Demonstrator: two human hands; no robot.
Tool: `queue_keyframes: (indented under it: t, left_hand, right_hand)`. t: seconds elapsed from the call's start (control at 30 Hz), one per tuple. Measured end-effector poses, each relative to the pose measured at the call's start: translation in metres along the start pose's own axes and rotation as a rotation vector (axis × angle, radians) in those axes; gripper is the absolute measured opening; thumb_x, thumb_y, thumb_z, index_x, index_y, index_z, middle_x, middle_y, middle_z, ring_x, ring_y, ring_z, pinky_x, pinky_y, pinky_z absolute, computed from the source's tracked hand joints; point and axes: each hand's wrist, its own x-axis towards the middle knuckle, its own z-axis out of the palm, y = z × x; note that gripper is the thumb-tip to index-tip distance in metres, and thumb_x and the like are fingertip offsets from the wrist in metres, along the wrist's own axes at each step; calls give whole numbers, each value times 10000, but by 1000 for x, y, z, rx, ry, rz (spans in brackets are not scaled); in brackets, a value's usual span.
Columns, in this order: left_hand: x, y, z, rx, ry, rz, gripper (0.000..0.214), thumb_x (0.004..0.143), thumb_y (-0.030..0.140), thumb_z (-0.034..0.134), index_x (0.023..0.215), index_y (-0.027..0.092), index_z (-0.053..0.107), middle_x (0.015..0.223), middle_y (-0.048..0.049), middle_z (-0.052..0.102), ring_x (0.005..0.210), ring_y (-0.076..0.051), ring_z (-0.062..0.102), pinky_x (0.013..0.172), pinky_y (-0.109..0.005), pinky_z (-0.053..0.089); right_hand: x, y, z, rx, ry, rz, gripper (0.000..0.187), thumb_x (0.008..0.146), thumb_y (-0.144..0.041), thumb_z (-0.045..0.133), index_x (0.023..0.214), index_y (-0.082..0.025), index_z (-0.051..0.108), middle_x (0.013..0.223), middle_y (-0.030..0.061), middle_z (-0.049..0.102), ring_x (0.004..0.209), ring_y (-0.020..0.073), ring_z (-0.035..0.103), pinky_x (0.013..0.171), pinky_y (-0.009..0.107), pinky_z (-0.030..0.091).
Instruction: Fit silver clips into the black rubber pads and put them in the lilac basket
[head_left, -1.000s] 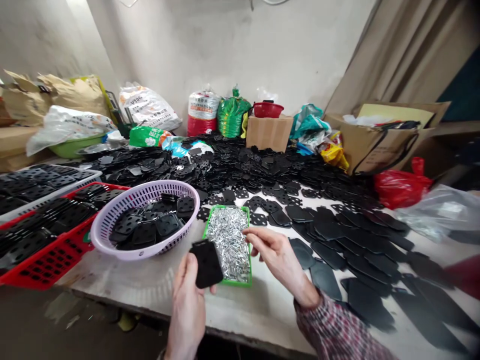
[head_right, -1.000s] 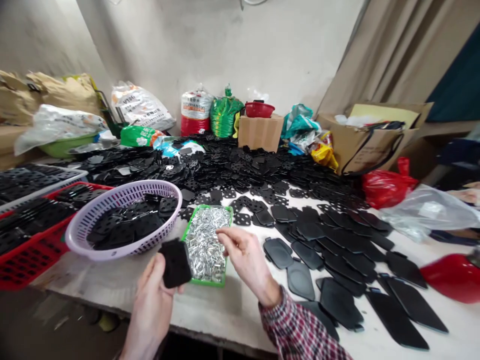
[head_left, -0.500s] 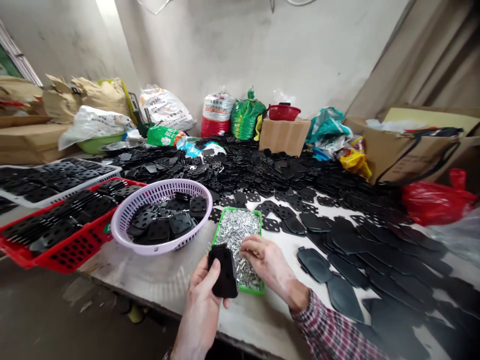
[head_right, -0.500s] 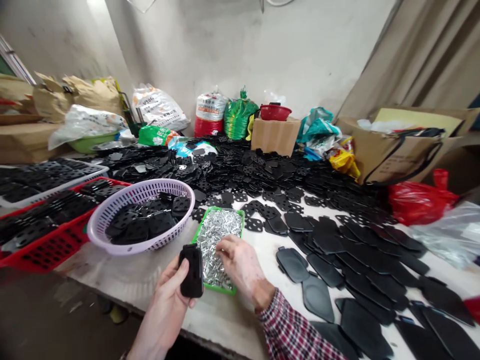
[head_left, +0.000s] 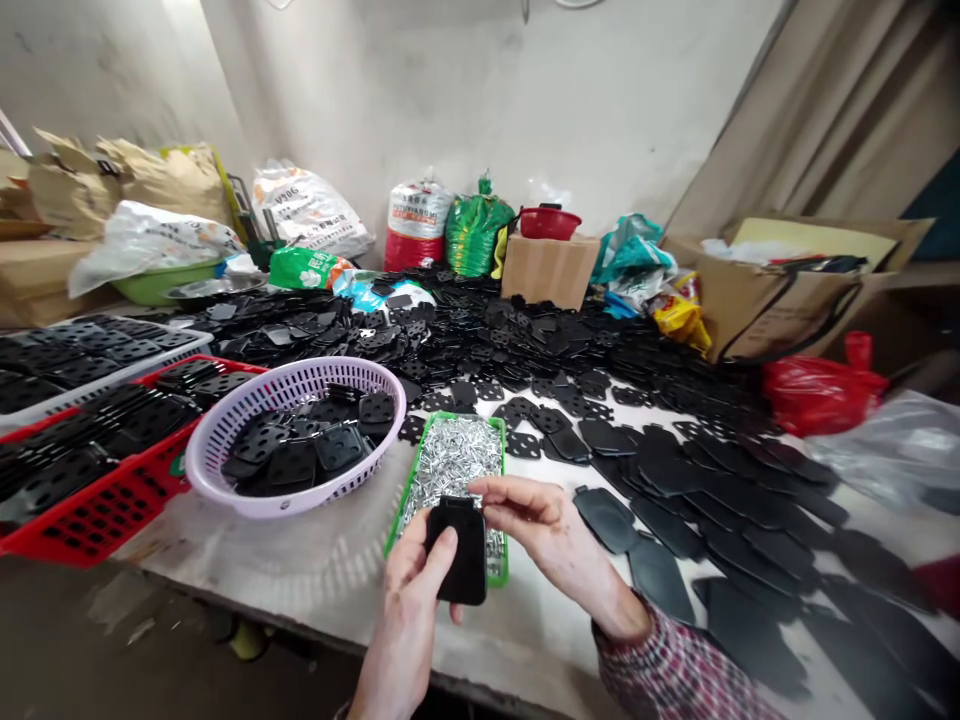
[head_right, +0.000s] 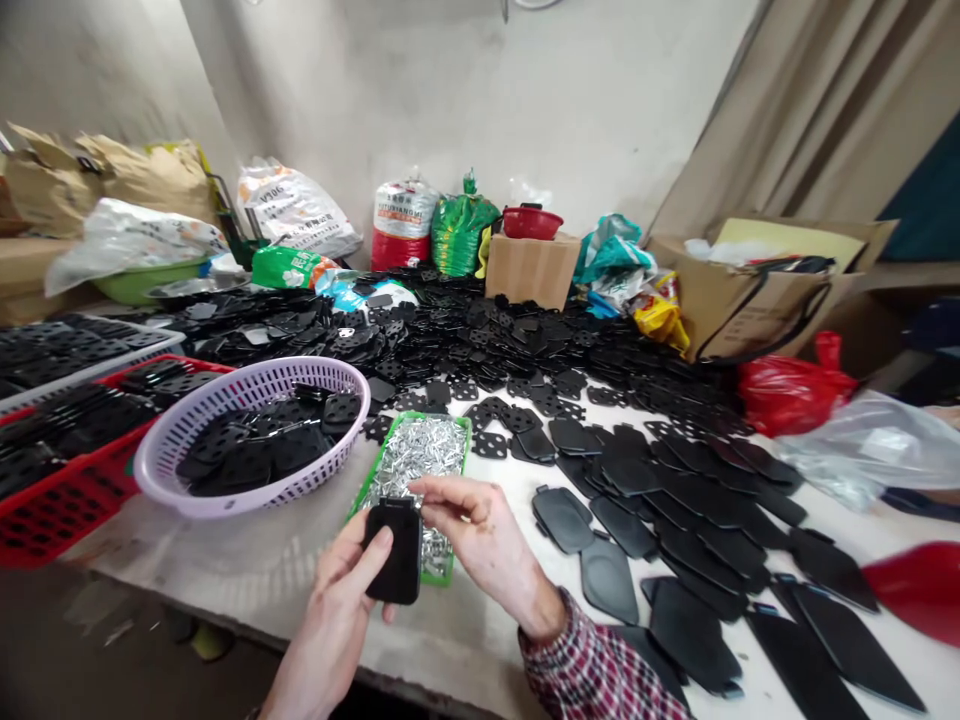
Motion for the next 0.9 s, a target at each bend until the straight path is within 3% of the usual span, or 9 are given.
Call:
queue_keyframes:
  t: [0.17,0.3,0.43,0.6,0.77,0.9]
  left_hand:
    - [-1,2,-2,185,4,56,429,850,492,632,1200,245,616,1121,-53,644,771,-164,586,494,-217,453]
    - [-1,4,0,159,-4,38,406,851,472,641,1194,256,613,1139,-48,642,766,-157,588,486,-210,453]
    - [0,6,7,-17,-72,25,311,863,415,642,1107,223,625,941,-28,649,672,-125,536,443,-188,401]
    - [-4,7,14,-47,-172,43,285,852,366,657,1084,204,626,891,-38,641,742,-170,566,486,-226,492]
    - [-5,6,18,62,-64,115,348,791,399,708,1068,201,639,940,-58,676,804,-220,611,509,-264,557]
    - [-7,8,23,80,22,134,398,738,397,749,1076,209,653,999,-68,688,855,-251,638,498,-261,565]
  right_hand:
    - [-6,-3,-3,-335,7,-223,225,915,-171,574,1024,-224,764,962,30,726,874,183,672,769,251,525]
    - [-10,-5,-4,-502,-7,-331,265,962,-161,502,1050,-226,744,867,27,700,734,166,645,653,252,505]
    - [-10,-2,-3,-195,157,-213,140,932,-257,612,903,-208,740,827,29,713,761,199,669,711,286,545]
    - [-9,1,3,93,224,-137,67,788,-263,767,829,-210,775,876,30,728,843,210,665,781,286,540]
    - [-12,3,5,45,262,-91,84,765,-287,778,791,-207,780,777,24,715,738,192,634,677,266,502]
    - [-16,7,8,159,320,-47,103,769,-301,782,812,-207,785,799,34,724,762,200,630,713,281,498]
